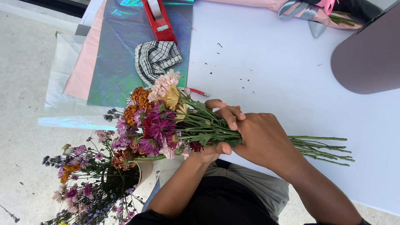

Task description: The person organizes stems of flowers into a bunch by hand, then uses tape to secure the stems together.

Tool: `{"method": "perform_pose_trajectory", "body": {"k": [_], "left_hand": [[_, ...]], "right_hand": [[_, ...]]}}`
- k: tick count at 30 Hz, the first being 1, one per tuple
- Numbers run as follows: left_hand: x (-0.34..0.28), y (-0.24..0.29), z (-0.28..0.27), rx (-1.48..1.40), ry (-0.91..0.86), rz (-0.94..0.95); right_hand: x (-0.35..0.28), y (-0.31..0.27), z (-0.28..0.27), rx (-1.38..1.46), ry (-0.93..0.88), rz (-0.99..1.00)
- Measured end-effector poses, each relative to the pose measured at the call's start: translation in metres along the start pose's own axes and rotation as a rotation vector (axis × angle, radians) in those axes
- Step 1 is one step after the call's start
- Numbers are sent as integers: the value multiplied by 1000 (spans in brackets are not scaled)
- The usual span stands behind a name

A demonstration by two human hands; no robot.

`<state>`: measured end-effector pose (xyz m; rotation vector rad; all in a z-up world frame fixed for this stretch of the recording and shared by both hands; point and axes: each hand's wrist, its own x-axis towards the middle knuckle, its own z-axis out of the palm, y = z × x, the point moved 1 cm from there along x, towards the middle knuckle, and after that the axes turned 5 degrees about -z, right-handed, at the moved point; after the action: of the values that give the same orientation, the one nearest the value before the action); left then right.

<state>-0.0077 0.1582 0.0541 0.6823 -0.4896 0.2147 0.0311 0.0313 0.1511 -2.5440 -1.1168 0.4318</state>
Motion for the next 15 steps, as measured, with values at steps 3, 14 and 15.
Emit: {"method": "perform_pose_trajectory", "body": {"k": [3,14,15], "left_hand": [[-7,-4,-15,-19,96,9],[-21,4,-56,323,261,-78],[-21,5,-57,324,265,-75]], "right_hand": [[15,-7,5,-46,-33,7],[52,-10,18,41,-164,72],[54,-11,18,40,-166,68]]}}
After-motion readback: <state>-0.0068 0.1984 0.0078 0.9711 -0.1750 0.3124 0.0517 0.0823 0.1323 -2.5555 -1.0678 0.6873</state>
